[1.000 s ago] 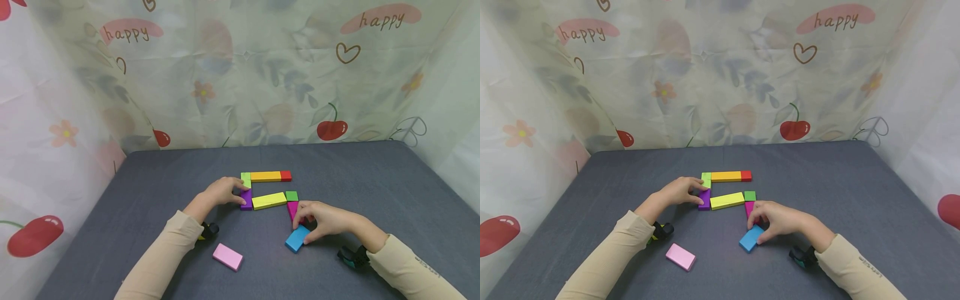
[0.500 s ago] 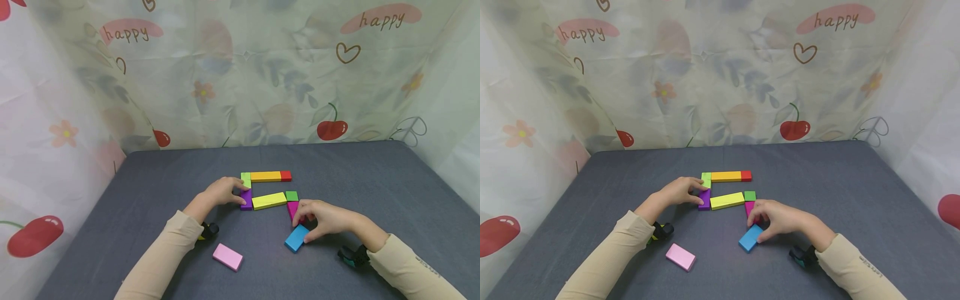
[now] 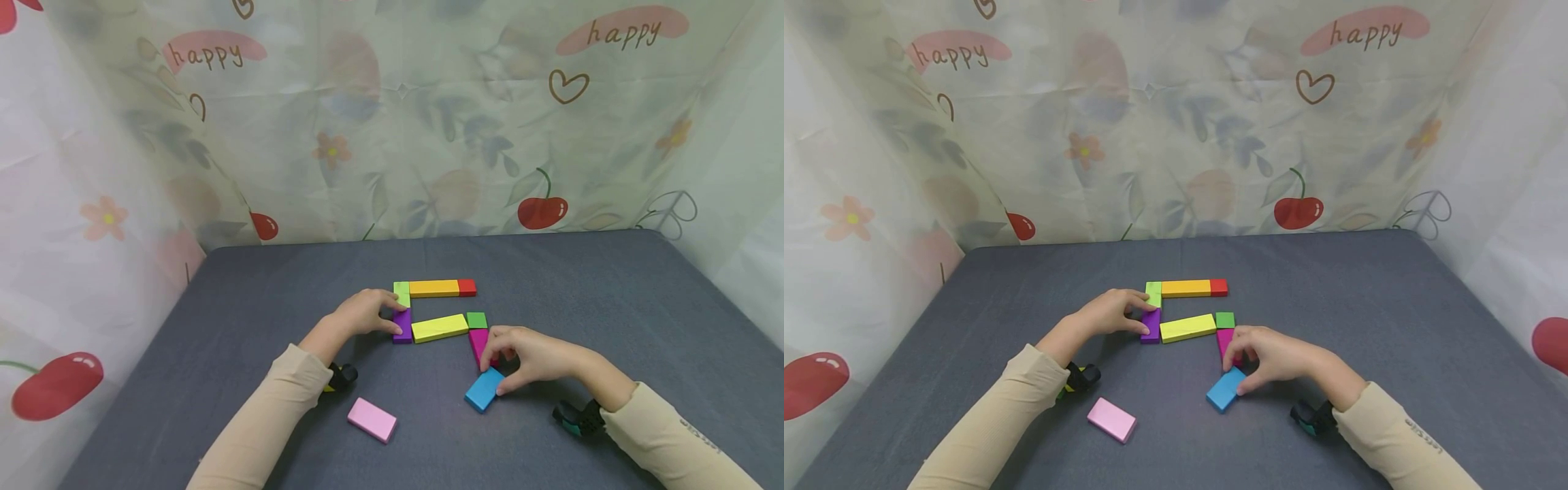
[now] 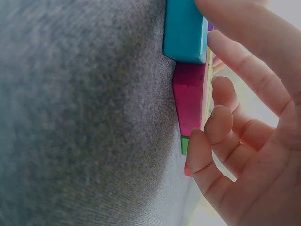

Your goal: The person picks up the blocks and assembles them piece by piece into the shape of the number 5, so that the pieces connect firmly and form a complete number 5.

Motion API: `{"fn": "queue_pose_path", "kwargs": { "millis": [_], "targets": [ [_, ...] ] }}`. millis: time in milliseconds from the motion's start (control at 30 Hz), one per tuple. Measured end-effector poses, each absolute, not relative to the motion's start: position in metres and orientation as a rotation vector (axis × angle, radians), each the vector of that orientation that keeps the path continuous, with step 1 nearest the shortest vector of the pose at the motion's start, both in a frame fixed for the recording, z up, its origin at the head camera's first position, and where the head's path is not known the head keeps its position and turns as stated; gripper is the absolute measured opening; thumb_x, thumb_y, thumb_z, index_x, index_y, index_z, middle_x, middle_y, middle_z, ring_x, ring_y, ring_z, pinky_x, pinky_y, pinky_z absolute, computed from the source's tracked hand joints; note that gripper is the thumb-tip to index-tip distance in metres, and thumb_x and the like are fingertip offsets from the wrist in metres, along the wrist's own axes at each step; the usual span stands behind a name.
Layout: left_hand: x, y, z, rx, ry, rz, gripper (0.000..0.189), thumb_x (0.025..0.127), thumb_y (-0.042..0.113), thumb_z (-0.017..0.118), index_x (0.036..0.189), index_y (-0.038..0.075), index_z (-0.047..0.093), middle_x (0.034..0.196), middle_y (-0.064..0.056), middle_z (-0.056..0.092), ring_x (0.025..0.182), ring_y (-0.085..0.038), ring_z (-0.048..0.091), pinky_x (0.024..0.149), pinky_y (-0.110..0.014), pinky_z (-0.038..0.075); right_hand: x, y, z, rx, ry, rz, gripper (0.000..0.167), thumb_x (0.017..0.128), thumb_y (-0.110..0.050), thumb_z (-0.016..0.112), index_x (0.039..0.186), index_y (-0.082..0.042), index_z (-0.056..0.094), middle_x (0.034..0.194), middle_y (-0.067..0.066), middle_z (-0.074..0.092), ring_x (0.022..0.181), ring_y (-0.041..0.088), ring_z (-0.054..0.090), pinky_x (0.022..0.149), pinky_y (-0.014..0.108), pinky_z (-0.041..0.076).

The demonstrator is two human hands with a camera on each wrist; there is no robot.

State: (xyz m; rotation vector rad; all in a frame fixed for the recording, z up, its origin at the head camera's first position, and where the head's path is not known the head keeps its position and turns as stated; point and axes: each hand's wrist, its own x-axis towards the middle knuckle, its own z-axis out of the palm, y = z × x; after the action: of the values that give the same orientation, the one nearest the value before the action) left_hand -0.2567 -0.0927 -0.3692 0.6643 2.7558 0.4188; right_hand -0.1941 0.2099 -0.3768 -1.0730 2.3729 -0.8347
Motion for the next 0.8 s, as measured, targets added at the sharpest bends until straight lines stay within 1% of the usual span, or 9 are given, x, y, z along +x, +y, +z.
{"fn": "queue_pose_path", "kwargs": {
  "millis": [800],
  "targets": [
    [-0.2563, -0.0924, -0.3692, 0.666, 2.764, 0.400, 0.048, 0.078, 0.034, 0.074, 0.122, 0.020, 0.064, 0.139, -0.005, 0.051, 0.134, -0.026, 0.043, 0.111, -0.044, 0.033, -0.1952, 0.2095, -0.3798, -1.086, 2.375, -0.820, 0.026, 0.076, -0.036, 0.076, 0.096, -0.023, 0.065, 0.095, -0.005, 0.055, 0.080, 0.007, 0.050, 0.070, 0.022, 0.046]
  ]
}}
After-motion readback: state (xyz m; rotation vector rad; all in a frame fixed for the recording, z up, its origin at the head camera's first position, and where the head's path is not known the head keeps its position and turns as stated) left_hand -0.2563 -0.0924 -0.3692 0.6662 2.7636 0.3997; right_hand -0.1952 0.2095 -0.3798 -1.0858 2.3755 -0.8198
